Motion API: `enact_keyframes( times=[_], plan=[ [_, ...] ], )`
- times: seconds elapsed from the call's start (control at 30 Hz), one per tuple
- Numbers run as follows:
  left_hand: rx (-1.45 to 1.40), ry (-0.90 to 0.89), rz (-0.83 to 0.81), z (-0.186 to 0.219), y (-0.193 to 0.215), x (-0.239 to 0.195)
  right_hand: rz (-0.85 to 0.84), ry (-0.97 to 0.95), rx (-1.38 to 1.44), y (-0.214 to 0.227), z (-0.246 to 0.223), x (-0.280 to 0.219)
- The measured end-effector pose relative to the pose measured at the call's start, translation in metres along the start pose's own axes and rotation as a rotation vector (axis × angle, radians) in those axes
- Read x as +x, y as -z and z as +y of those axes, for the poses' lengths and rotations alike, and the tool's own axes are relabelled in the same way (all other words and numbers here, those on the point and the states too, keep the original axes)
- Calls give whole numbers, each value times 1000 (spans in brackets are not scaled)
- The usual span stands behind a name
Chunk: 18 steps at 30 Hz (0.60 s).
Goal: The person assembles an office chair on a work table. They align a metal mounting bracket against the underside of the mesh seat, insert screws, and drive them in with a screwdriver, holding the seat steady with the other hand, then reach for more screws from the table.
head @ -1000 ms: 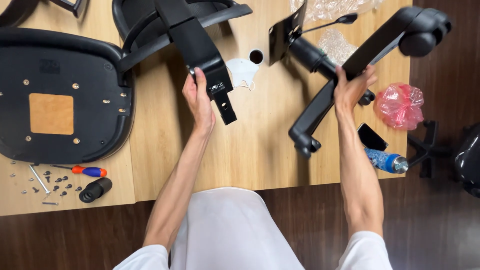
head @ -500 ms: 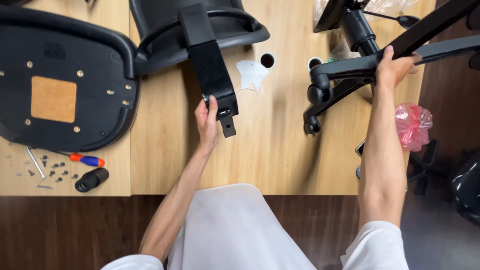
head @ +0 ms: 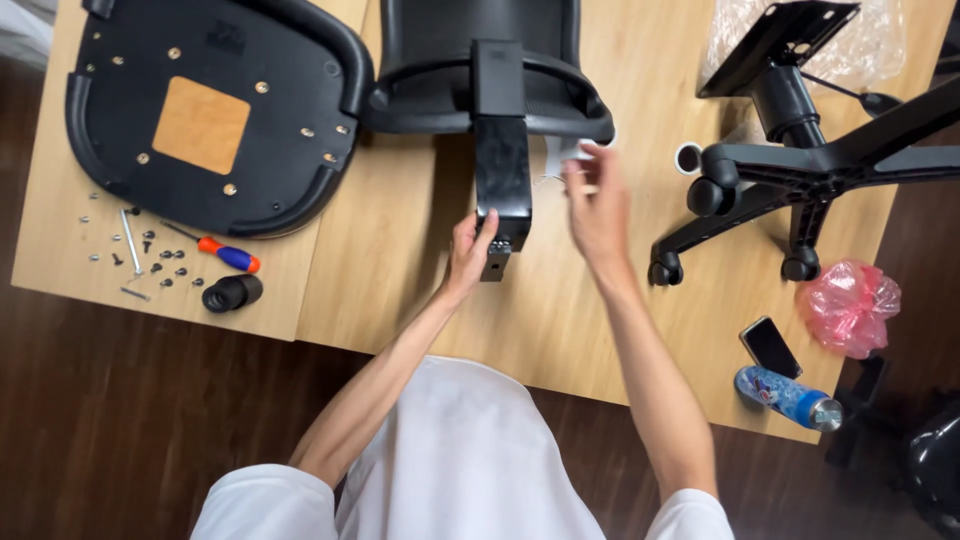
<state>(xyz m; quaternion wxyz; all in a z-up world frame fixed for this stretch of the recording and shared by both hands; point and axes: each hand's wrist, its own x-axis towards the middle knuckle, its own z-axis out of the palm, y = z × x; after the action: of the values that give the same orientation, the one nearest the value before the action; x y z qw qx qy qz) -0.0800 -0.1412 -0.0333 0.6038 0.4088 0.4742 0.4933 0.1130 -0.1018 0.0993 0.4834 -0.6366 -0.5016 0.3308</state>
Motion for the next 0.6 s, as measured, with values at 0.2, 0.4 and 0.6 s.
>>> enact_keyframes(
  times=[0.2,0.4,0.6],
  plan=[
    [37,36,-85,-9,21,-37,-150,-225,-37,-73,60,-26],
    [27,182,-184,-24,50,-87,-78,26,-524,-85,15,-54],
    [221,316,-236,-29,72,-117,-160,52,-775,-115,2,-30]
  ],
)
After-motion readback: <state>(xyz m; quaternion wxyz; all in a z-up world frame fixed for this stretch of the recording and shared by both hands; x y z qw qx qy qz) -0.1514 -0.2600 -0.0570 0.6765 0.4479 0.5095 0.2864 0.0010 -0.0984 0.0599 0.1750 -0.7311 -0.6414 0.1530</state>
